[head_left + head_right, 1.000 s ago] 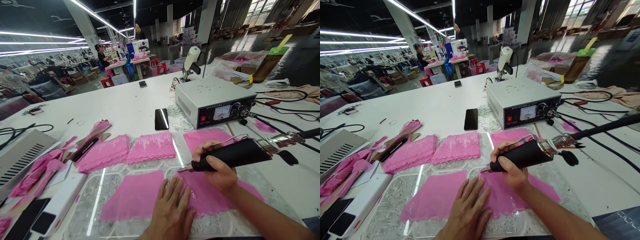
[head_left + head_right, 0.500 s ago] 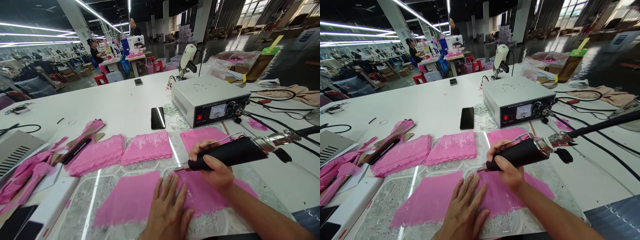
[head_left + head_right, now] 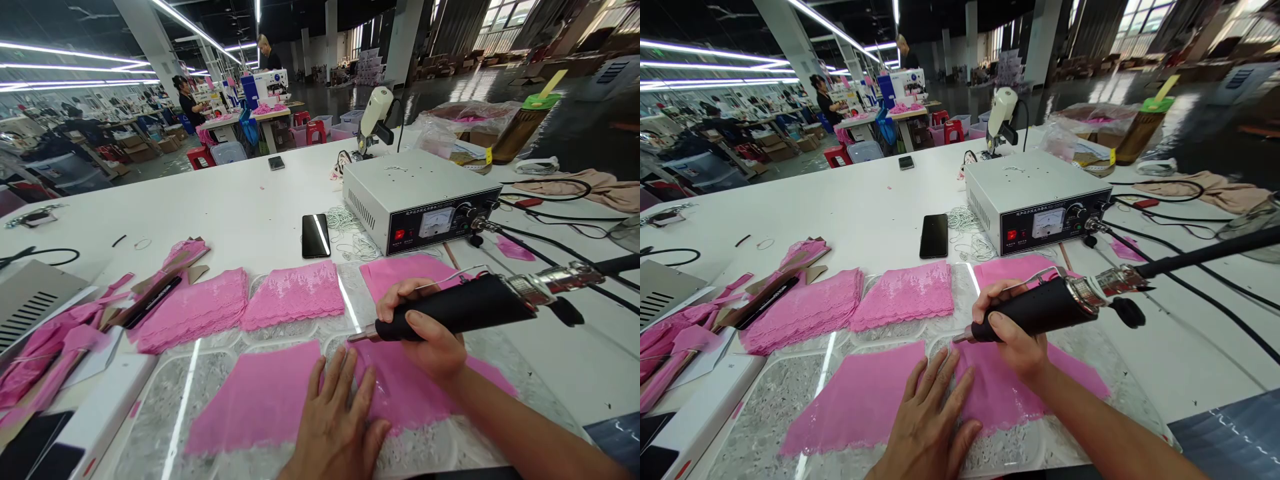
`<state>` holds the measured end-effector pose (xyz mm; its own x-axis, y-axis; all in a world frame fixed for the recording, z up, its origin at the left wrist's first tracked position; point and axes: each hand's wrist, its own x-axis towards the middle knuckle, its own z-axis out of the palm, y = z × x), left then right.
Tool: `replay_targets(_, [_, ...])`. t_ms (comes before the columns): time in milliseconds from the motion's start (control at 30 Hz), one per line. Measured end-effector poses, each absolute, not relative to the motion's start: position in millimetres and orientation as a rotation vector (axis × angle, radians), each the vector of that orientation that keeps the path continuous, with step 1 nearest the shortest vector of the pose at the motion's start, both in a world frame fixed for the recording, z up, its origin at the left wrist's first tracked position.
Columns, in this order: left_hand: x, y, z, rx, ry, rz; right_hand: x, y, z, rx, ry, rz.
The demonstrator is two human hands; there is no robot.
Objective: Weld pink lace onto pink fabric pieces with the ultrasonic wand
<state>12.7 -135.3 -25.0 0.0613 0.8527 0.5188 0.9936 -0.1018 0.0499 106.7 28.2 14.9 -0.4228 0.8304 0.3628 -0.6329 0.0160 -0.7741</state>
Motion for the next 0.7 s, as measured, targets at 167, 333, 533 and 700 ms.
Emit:
replay_targets(167, [13.0, -136.0, -23.9, -2.036, -1.858, -0.614, 108.8, 27.6, 17.0, -0.227, -1.172, 1.681])
replay_targets(333, [13.5, -135.5, -22.7, -2.033, -1.862, -0.618, 108.4, 27.1, 16.5, -0.212, -1.202, 1.656])
replay_targets(533, [13.6, -135.4, -23.5, -2.035, -1.855, -0.616, 108.4, 26.4, 15.6, -0.214, -1.193, 1.648])
replay_targets(700, [13.8, -135.2, -24.2, -2.021, -1.858, -0.614, 108.6, 27.0, 15.6, -0.200, -1.227, 1.647])
